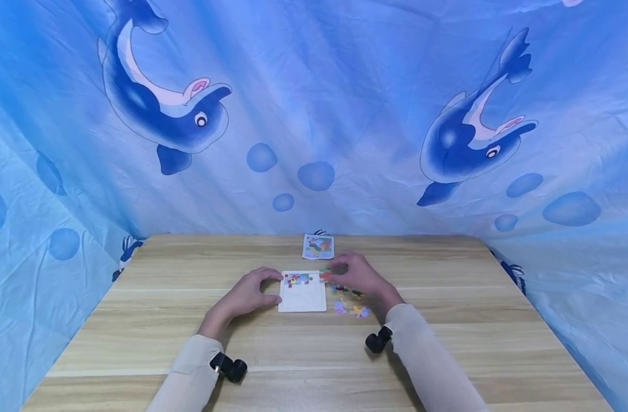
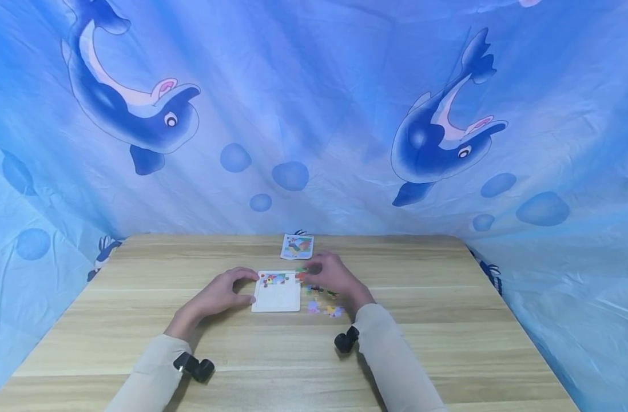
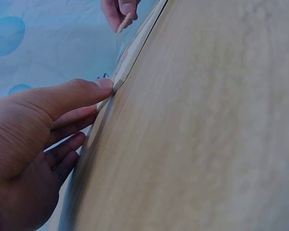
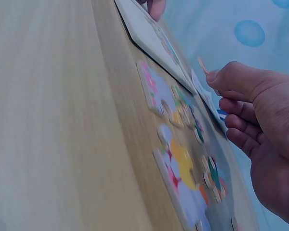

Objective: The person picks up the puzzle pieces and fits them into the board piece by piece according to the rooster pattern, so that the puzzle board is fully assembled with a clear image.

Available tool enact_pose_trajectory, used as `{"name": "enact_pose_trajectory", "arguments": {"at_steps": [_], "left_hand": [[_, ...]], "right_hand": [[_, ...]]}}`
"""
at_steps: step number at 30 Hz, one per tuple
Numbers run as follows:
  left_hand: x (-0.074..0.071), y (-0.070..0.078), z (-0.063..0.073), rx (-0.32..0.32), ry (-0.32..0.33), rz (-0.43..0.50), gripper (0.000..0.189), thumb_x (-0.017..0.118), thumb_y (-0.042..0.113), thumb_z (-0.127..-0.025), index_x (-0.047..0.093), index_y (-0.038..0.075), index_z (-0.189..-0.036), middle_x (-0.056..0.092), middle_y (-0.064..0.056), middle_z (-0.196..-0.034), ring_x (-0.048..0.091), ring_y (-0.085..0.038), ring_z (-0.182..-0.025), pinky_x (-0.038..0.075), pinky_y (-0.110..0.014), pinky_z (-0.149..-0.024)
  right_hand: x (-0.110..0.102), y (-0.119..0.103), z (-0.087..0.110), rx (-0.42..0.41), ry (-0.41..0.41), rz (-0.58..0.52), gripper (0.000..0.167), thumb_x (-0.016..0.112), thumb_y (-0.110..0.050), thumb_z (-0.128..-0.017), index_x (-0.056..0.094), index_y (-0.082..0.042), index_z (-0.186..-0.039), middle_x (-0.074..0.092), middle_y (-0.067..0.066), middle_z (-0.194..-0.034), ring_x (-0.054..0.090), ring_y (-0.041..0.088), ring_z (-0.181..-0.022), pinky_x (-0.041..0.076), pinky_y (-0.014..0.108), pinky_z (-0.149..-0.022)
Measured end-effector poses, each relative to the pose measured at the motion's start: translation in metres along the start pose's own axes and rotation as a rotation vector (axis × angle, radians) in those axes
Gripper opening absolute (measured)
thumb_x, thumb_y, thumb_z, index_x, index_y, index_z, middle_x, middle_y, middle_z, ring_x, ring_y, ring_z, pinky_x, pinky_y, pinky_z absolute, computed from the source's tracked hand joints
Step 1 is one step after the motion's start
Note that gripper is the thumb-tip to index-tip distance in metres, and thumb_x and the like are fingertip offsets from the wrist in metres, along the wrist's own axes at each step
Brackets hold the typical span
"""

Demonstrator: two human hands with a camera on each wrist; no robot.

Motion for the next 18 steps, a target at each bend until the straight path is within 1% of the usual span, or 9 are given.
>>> {"name": "enact_pose_trajectory", "arguments": {"at_steps": [6, 10, 15, 18], "left_hand": [[0.000, 0.001, 0.000, 0.005, -0.001, -0.003, 0.048, 0.083, 0.023, -0.086, 0.068, 0.012, -0.130, 0.059, -0.012, -0.146, 0.049, -0.038, -0.142, 0.038, -0.057, -0.122], [0.001, 0.001, 0.000, -0.002, -0.006, 0.001, 0.048, 0.083, 0.023, -0.087, 0.068, 0.012, -0.131, 0.059, -0.012, -0.146, 0.049, -0.038, -0.143, 0.037, -0.057, -0.122], [0.000, 0.000, 0.000, -0.003, -0.002, 0.003, 0.047, 0.083, 0.023, -0.086, 0.068, 0.012, -0.130, 0.059, -0.012, -0.146, 0.049, -0.038, -0.143, 0.038, -0.057, -0.122], [0.000, 0.000, 0.000, 0.004, 0.002, -0.006, 0.048, 0.083, 0.023, -0.086, 0.068, 0.012, -0.130, 0.060, -0.012, -0.145, 0.050, -0.038, -0.142, 0.038, -0.057, -0.121]], "right_hand": [[0.006, -0.005, -0.004, -0.022, 0.001, 0.016, 0.028, 0.078, -0.024, -0.092, 0.077, -0.014, -0.118, 0.068, 0.000, -0.121, 0.062, 0.020, -0.113, 0.057, 0.042, -0.097], [0.010, -0.008, -0.006, -0.031, -0.008, -0.011, 0.028, 0.079, -0.023, -0.092, 0.077, -0.013, -0.118, 0.069, 0.000, -0.119, 0.062, 0.020, -0.113, 0.057, 0.041, -0.097], [0.014, -0.011, -0.009, -0.033, -0.010, -0.032, 0.026, 0.078, -0.020, -0.092, 0.077, -0.010, -0.116, 0.068, 0.004, -0.117, 0.063, 0.021, -0.109, 0.057, 0.040, -0.095], [0.017, -0.012, -0.010, -0.017, -0.007, -0.050, 0.025, 0.078, -0.016, -0.091, 0.077, -0.008, -0.115, 0.066, 0.006, -0.116, 0.064, 0.021, -0.105, 0.058, 0.038, -0.092]]}}
Point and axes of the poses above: each hand's wrist, its own z-axis away from the middle knuckle, its own x-axis out of the palm, y = z × x, the point moved 2 cm from there along -z, towards the middle knuckle
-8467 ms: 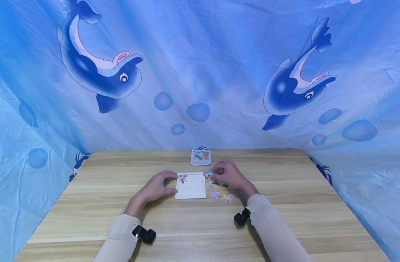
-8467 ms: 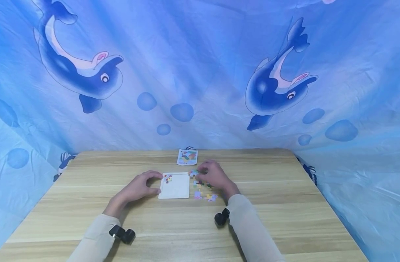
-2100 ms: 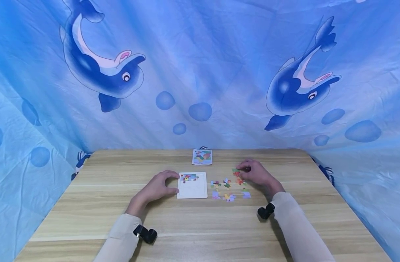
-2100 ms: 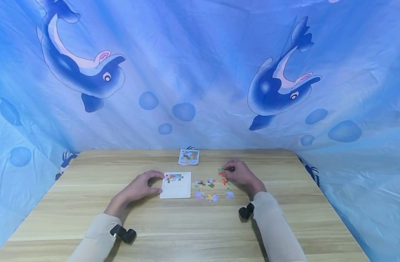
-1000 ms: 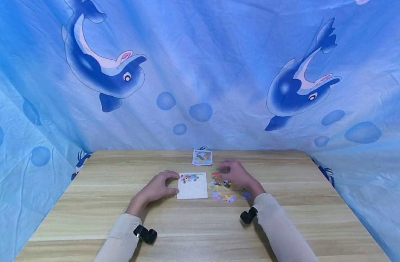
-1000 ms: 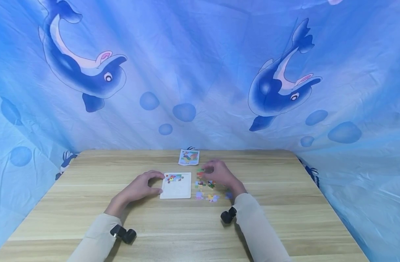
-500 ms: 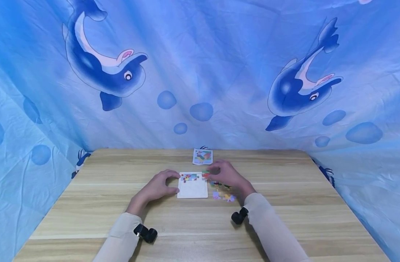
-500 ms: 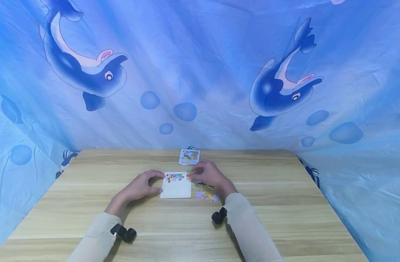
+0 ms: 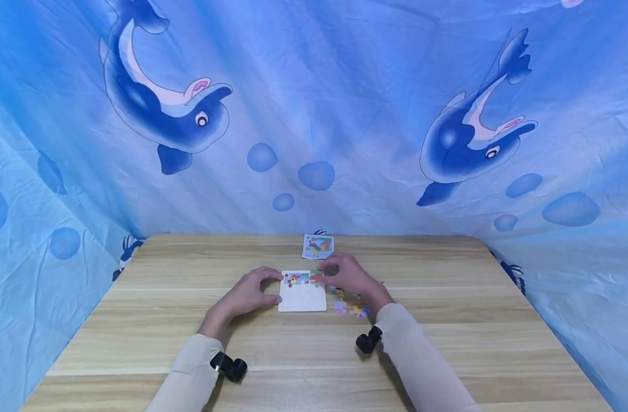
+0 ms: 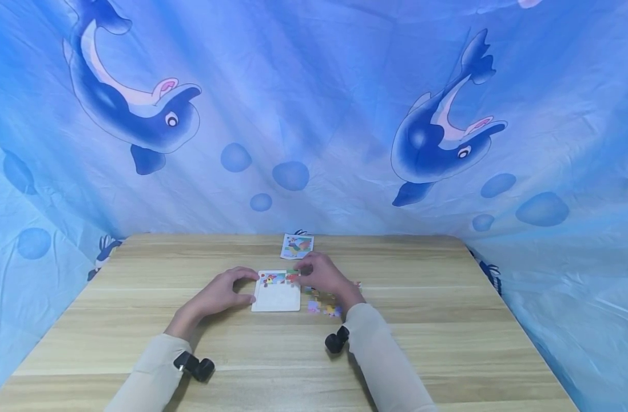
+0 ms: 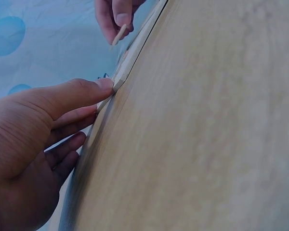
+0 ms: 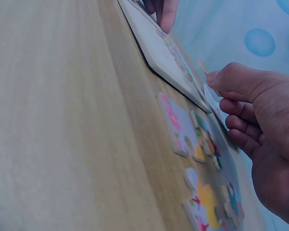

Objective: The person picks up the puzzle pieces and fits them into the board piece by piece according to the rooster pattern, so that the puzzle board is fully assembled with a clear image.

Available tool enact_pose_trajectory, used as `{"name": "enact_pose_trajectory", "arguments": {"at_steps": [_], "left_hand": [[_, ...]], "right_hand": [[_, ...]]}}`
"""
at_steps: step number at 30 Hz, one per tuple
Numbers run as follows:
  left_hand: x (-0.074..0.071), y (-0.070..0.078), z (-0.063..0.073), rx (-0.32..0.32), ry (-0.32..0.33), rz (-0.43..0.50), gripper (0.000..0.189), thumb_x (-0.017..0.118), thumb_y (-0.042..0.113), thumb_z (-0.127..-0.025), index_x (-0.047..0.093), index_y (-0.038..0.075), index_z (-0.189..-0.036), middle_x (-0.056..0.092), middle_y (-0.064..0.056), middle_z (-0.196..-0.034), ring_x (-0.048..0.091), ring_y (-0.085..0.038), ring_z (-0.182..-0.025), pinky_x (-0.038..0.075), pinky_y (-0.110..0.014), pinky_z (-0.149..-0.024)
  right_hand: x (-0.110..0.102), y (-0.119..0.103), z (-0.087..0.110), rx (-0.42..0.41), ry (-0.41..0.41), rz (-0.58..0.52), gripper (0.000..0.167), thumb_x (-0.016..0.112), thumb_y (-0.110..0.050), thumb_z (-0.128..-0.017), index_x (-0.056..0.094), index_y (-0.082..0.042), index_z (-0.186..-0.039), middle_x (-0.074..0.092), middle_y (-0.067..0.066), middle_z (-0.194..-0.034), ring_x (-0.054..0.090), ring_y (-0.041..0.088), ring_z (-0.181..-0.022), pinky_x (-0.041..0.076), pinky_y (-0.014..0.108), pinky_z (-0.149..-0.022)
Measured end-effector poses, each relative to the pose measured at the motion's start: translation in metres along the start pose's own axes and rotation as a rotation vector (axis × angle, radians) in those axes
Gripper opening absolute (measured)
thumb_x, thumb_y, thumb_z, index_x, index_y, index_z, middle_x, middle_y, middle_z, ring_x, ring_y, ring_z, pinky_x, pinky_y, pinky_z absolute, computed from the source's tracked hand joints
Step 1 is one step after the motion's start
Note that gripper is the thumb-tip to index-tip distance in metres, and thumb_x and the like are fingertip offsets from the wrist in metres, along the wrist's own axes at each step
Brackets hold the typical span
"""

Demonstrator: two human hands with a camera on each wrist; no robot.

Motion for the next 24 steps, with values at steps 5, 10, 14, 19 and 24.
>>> {"name": "enact_pose_trajectory", "arguments": {"at_steps": [5, 10, 14, 19, 24], "left_hand": [[0.0001, 0.0001, -0.0004, 0.001, 0.003, -0.012, 0.048, 0.083, 0.022, -0.086, 0.068, 0.011, -0.130, 0.060, -0.012, -0.145, 0.050, -0.039, -0.141, 0.039, -0.057, -0.121], [0.0000, -0.0002, -0.0004, -0.003, 0.000, 0.001, 0.048, 0.083, 0.022, -0.086, 0.068, 0.011, -0.131, 0.059, -0.012, -0.146, 0.049, -0.038, -0.142, 0.038, -0.057, -0.122], [0.0000, -0.0004, -0.0003, -0.002, -0.001, 0.010, 0.048, 0.084, 0.022, -0.086, 0.068, 0.011, -0.130, 0.059, -0.012, -0.146, 0.049, -0.038, -0.143, 0.038, -0.057, -0.122], [-0.0001, -0.0006, 0.0000, -0.001, -0.006, 0.005, 0.048, 0.083, 0.023, -0.086, 0.068, 0.011, -0.130, 0.059, -0.012, -0.147, 0.049, -0.038, -0.143, 0.038, -0.056, -0.122], [-0.0005, 0.0006, -0.0001, -0.005, -0.008, 0.012, 0.048, 0.083, 0.023, -0.087, 0.068, 0.011, -0.131, 0.058, -0.012, -0.148, 0.048, -0.038, -0.144, 0.038, -0.056, -0.122]], "right_hand": [[0.0042, 0.0051, -0.0016, 0.027, -0.002, 0.015, 0.025, 0.078, -0.015, -0.090, 0.077, -0.009, -0.114, 0.065, 0.005, -0.115, 0.062, 0.016, -0.100, 0.057, 0.031, -0.089], [0.0065, 0.0079, -0.0026, 0.018, -0.022, 0.042, 0.027, 0.078, -0.017, -0.089, 0.077, -0.011, -0.115, 0.064, 0.003, -0.114, 0.059, 0.015, -0.098, 0.055, 0.029, -0.086], [0.0071, 0.0047, -0.0029, 0.018, -0.036, 0.047, 0.026, 0.077, -0.018, -0.090, 0.077, -0.011, -0.116, 0.063, 0.003, -0.114, 0.057, 0.016, -0.096, 0.053, 0.029, -0.083], [0.0078, 0.0029, -0.0031, 0.018, -0.035, 0.057, 0.026, 0.078, -0.017, -0.090, 0.078, -0.010, -0.115, 0.063, 0.005, -0.113, 0.057, 0.016, -0.094, 0.052, 0.028, -0.082], [0.0073, 0.0028, -0.0039, 0.017, -0.041, 0.057, 0.026, 0.077, -0.017, -0.091, 0.077, -0.010, -0.116, 0.062, 0.005, -0.113, 0.056, 0.017, -0.093, 0.052, 0.029, -0.081]]}}
Point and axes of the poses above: each hand's wrist, its own z-axis away from the middle knuckle, its own x-axis out of the palm, y = z × x, the point moved 2 cm from there along -z, towards the middle knuckle
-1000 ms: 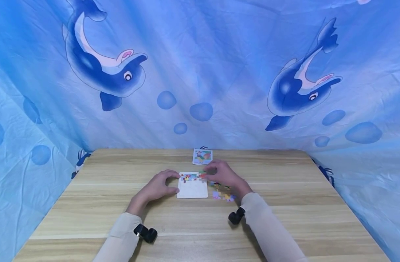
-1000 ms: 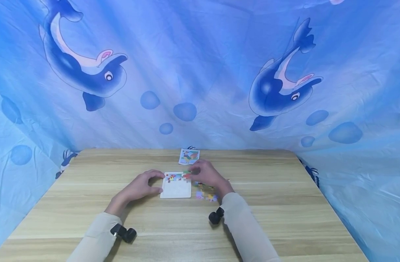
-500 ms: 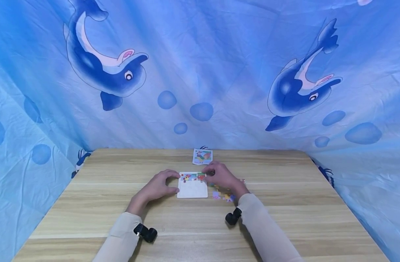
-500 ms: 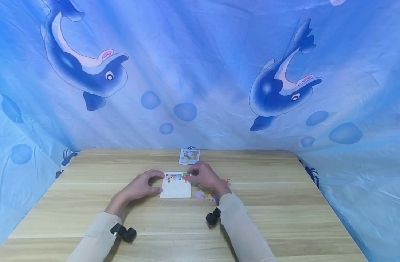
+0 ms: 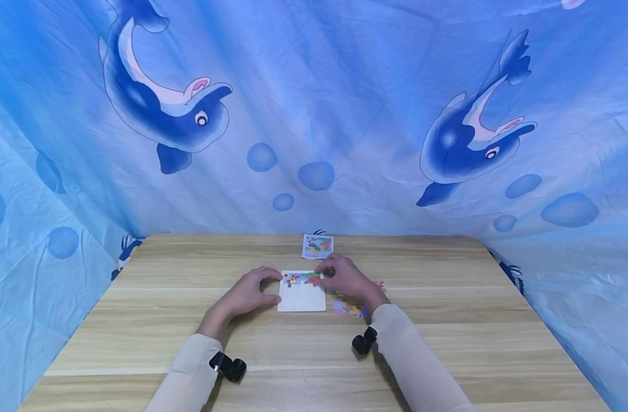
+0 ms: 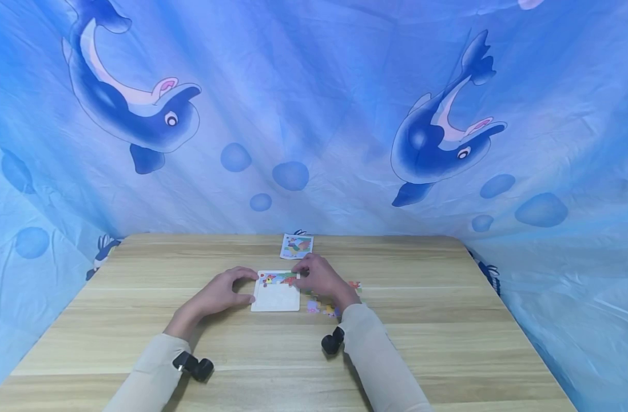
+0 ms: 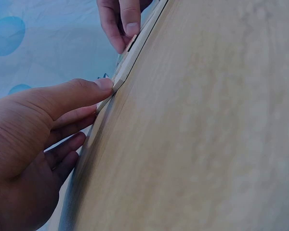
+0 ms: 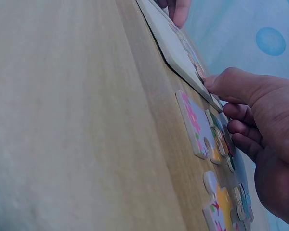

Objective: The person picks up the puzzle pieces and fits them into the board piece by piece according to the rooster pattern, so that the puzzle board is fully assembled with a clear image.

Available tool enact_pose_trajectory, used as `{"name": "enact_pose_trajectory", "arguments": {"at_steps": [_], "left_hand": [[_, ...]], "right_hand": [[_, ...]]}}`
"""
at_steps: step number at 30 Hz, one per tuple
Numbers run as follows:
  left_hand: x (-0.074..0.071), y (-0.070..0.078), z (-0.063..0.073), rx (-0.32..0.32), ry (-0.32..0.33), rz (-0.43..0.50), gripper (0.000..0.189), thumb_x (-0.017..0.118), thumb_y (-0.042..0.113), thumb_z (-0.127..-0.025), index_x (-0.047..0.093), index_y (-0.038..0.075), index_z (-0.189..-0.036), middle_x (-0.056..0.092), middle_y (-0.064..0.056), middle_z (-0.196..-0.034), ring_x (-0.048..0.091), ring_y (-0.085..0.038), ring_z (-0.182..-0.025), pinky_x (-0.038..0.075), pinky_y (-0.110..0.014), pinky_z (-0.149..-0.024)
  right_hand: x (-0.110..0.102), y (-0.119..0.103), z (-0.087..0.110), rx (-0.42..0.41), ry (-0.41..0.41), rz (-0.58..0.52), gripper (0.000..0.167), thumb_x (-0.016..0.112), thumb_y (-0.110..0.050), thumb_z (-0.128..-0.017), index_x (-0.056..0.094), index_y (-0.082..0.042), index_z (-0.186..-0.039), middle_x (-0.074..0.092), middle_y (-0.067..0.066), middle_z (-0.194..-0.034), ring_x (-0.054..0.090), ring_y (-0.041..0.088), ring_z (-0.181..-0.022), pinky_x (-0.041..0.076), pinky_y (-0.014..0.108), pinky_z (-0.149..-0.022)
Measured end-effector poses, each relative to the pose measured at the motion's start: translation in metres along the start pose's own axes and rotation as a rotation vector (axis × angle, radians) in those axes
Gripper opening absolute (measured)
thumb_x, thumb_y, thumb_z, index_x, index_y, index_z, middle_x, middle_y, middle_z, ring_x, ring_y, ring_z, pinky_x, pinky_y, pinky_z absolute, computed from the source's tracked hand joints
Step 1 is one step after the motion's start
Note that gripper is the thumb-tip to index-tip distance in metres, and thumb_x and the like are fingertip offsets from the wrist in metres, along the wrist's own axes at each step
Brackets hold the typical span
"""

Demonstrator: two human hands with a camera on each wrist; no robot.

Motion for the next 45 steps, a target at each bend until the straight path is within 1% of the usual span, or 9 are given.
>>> {"name": "enact_pose_trajectory", "arguments": {"at_steps": [6, 13, 21, 27, 34, 37, 41, 43, 45], "left_hand": [[0.001, 0.000, 0.000, -0.004, 0.002, 0.005, 0.048, 0.083, 0.022, -0.086, 0.068, 0.011, -0.131, 0.058, -0.012, -0.147, 0.048, -0.038, -0.144, 0.038, -0.057, -0.122], [0.002, 0.000, 0.000, 0.001, 0.006, 0.004, 0.049, 0.083, 0.021, -0.086, 0.068, 0.011, -0.131, 0.058, -0.012, -0.147, 0.049, -0.038, -0.143, 0.038, -0.057, -0.122], [0.000, 0.001, -0.001, -0.009, 0.005, 0.002, 0.047, 0.083, 0.021, -0.086, 0.068, 0.012, -0.130, 0.059, -0.012, -0.146, 0.049, -0.038, -0.143, 0.038, -0.057, -0.121], [0.000, 0.002, 0.000, -0.005, 0.005, 0.001, 0.047, 0.084, 0.022, -0.086, 0.069, 0.012, -0.129, 0.059, -0.012, -0.146, 0.049, -0.038, -0.143, 0.038, -0.058, -0.121], [0.000, 0.002, -0.002, -0.007, 0.003, 0.004, 0.047, 0.083, 0.021, -0.086, 0.069, 0.011, -0.129, 0.060, -0.013, -0.145, 0.050, -0.038, -0.142, 0.038, -0.057, -0.121], [0.000, 0.002, -0.002, -0.003, 0.002, -0.009, 0.048, 0.083, 0.021, -0.086, 0.068, 0.012, -0.130, 0.059, -0.012, -0.146, 0.050, -0.037, -0.142, 0.038, -0.056, -0.121], [0.000, 0.001, -0.002, 0.005, 0.001, -0.015, 0.048, 0.083, 0.022, -0.086, 0.068, 0.011, -0.130, 0.059, -0.013, -0.146, 0.050, -0.038, -0.142, 0.038, -0.057, -0.121], [0.000, 0.000, -0.001, 0.009, 0.000, -0.016, 0.048, 0.083, 0.021, -0.086, 0.068, 0.010, -0.130, 0.059, -0.014, -0.146, 0.050, -0.039, -0.141, 0.038, -0.058, -0.121], [0.000, 0.000, -0.001, 0.009, -0.001, -0.016, 0.049, 0.083, 0.022, -0.086, 0.068, 0.010, -0.131, 0.059, -0.013, -0.145, 0.050, -0.039, -0.141, 0.039, -0.058, -0.121]], "right_hand": [[0.000, 0.001, 0.000, 0.019, -0.014, -0.009, 0.027, 0.077, -0.018, -0.092, 0.077, -0.012, -0.118, 0.061, 0.003, -0.114, 0.056, 0.015, -0.094, 0.053, 0.029, -0.082], [0.001, 0.002, 0.000, 0.028, -0.010, -0.034, 0.027, 0.077, -0.019, -0.092, 0.077, -0.013, -0.118, 0.061, 0.002, -0.113, 0.057, 0.016, -0.096, 0.053, 0.031, -0.084], [0.003, 0.000, -0.002, 0.004, -0.001, -0.035, 0.024, 0.077, -0.017, -0.092, 0.078, -0.012, -0.116, 0.063, 0.003, -0.111, 0.056, 0.015, -0.089, 0.051, 0.027, -0.075], [0.004, -0.002, -0.002, -0.005, 0.001, -0.033, 0.023, 0.077, -0.017, -0.093, 0.078, -0.011, -0.115, 0.063, 0.004, -0.109, 0.052, 0.016, -0.087, 0.048, 0.028, -0.073], [0.004, -0.001, -0.001, 0.004, -0.003, -0.019, 0.023, 0.076, -0.018, -0.094, 0.078, -0.013, -0.116, 0.063, 0.002, -0.112, 0.054, 0.015, -0.091, 0.050, 0.027, -0.077], [0.002, -0.001, 0.000, 0.008, 0.003, -0.015, 0.022, 0.075, -0.019, -0.095, 0.078, -0.014, -0.116, 0.063, 0.000, -0.112, 0.055, 0.015, -0.093, 0.052, 0.029, -0.079], [-0.003, 0.000, 0.006, 0.018, 0.020, -0.005, 0.021, 0.074, -0.020, -0.096, 0.077, -0.013, -0.115, 0.064, 0.001, -0.115, 0.061, 0.017, -0.102, 0.055, 0.036, -0.091], [-0.007, 0.002, 0.010, 0.026, 0.025, -0.008, 0.022, 0.073, -0.020, -0.096, 0.076, -0.013, -0.117, 0.065, 0.002, -0.122, 0.063, 0.020, -0.112, 0.056, 0.041, -0.099], [-0.014, 0.004, 0.016, 0.035, 0.034, -0.008, 0.023, 0.072, -0.020, -0.097, 0.076, -0.014, -0.118, 0.064, 0.002, -0.129, 0.062, 0.024, -0.121, 0.054, 0.045, -0.105]]}}
Point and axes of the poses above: each hand's wrist, its own z-axis away from the middle knuckle, its own x-axis out of the palm, y = z × x, the point moved 2 cm from there along -z, towards the middle knuckle
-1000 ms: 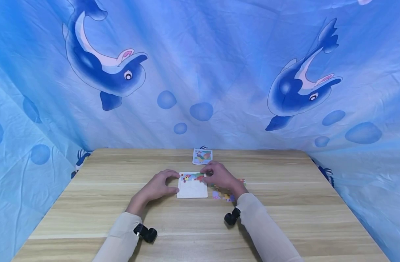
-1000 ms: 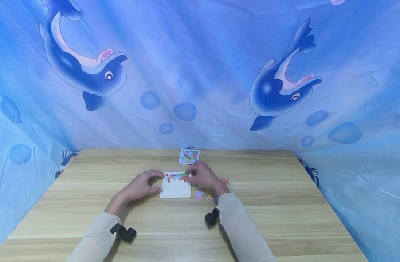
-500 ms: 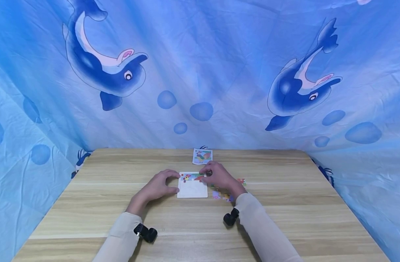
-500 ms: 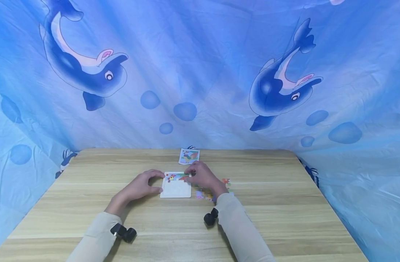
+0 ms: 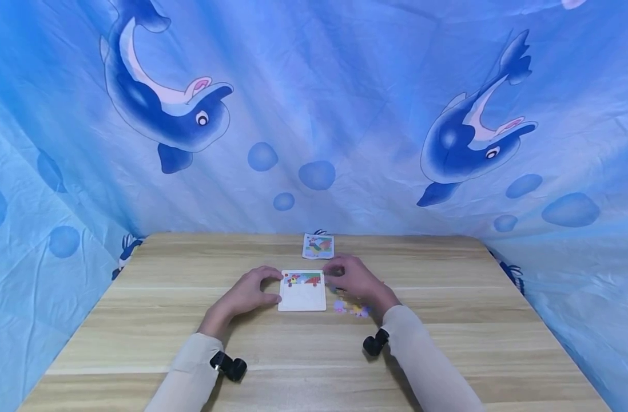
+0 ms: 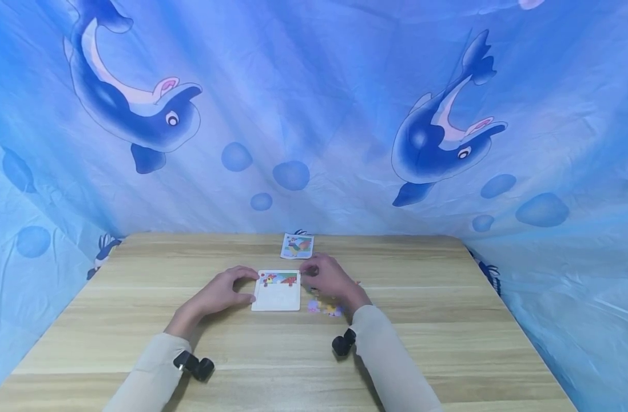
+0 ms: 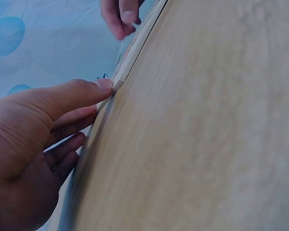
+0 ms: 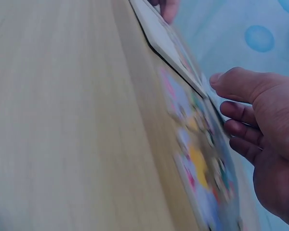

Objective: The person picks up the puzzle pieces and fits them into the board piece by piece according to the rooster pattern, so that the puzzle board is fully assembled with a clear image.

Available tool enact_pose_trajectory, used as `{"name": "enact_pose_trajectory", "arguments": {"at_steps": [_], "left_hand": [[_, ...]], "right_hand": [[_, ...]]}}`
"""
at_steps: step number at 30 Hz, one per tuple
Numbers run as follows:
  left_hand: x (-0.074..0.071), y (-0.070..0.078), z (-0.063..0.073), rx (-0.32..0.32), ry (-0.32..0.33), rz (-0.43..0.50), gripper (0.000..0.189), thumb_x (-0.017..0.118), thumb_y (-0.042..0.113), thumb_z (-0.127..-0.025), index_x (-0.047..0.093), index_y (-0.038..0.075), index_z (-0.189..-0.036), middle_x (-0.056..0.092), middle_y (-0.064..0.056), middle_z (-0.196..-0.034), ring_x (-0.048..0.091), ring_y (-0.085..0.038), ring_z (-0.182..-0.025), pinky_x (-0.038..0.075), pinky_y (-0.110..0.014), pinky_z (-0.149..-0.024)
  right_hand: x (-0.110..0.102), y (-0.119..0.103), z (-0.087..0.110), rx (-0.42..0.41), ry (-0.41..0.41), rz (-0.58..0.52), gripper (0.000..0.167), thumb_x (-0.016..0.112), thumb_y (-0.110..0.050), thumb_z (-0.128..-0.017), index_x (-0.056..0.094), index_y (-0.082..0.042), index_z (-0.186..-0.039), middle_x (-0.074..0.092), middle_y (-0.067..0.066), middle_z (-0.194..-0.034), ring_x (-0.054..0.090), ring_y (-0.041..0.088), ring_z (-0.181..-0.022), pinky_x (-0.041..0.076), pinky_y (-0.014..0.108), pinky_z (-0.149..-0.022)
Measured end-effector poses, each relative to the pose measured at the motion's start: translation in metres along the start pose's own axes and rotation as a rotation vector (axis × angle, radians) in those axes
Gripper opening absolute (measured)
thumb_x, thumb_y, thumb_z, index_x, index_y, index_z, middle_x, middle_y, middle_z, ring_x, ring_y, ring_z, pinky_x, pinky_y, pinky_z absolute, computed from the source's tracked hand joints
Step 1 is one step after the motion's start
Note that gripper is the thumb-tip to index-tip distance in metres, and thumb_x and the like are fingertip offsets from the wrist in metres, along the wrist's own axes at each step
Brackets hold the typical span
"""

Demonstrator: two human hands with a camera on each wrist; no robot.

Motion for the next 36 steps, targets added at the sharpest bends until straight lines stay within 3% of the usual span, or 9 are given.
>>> {"name": "enact_pose_trajectory", "arguments": {"at_steps": [4, 11, 20, 30, 36], "left_hand": [[0.000, -0.002, 0.001, 0.003, 0.002, -0.001, 0.049, 0.083, 0.022, -0.086, 0.067, 0.010, -0.131, 0.060, -0.013, -0.145, 0.051, -0.038, -0.141, 0.039, -0.058, -0.120], [-0.002, -0.003, 0.002, 0.002, 0.007, 0.003, 0.049, 0.083, 0.023, -0.086, 0.068, 0.011, -0.131, 0.060, -0.012, -0.145, 0.051, -0.038, -0.141, 0.039, -0.057, -0.121], [-0.001, -0.003, 0.002, 0.010, 0.003, 0.014, 0.049, 0.083, 0.023, -0.087, 0.068, 0.011, -0.131, 0.059, -0.013, -0.145, 0.050, -0.038, -0.141, 0.038, -0.058, -0.121], [0.001, 0.000, 0.001, -0.005, 0.002, 0.023, 0.050, 0.083, 0.022, -0.086, 0.067, 0.010, -0.132, 0.059, -0.012, -0.145, 0.049, -0.038, -0.142, 0.037, -0.058, -0.122], [0.001, 0.000, 0.002, -0.011, -0.001, 0.022, 0.049, 0.083, 0.022, -0.086, 0.067, 0.011, -0.131, 0.059, -0.012, -0.146, 0.049, -0.038, -0.142, 0.037, -0.057, -0.122]], "right_hand": [[-0.014, 0.008, 0.011, -0.002, 0.019, 0.031, 0.024, 0.073, -0.021, -0.096, 0.075, -0.014, -0.119, 0.066, 0.002, -0.131, 0.060, 0.026, -0.126, 0.053, 0.048, -0.107], [-0.032, 0.023, 0.027, -0.023, 0.049, 0.087, 0.021, 0.076, -0.018, -0.093, 0.077, -0.013, -0.113, 0.068, 0.001, -0.115, 0.063, 0.019, -0.106, 0.056, 0.036, -0.091], [-0.027, 0.027, 0.036, -0.055, 0.014, 0.080, 0.019, 0.079, -0.019, -0.089, 0.079, -0.017, -0.108, 0.069, -0.002, -0.111, 0.059, 0.015, -0.097, 0.053, 0.024, -0.080], [-0.018, 0.024, 0.038, -0.061, 0.007, 0.122, 0.021, 0.081, -0.024, -0.088, 0.079, -0.020, -0.108, 0.068, -0.005, -0.113, 0.058, 0.014, -0.108, 0.052, 0.034, -0.095], [-0.016, 0.025, 0.037, -0.061, 0.014, 0.158, 0.019, 0.082, -0.026, -0.087, 0.079, -0.022, -0.106, 0.067, -0.005, -0.112, 0.058, 0.014, -0.108, 0.052, 0.036, -0.096]]}}
Point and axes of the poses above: each hand's wrist, its own z-axis away from the middle knuckle, its own x-axis out of the palm, y = z × x, the point moved 2 cm from there along -z, towards the middle knuckle
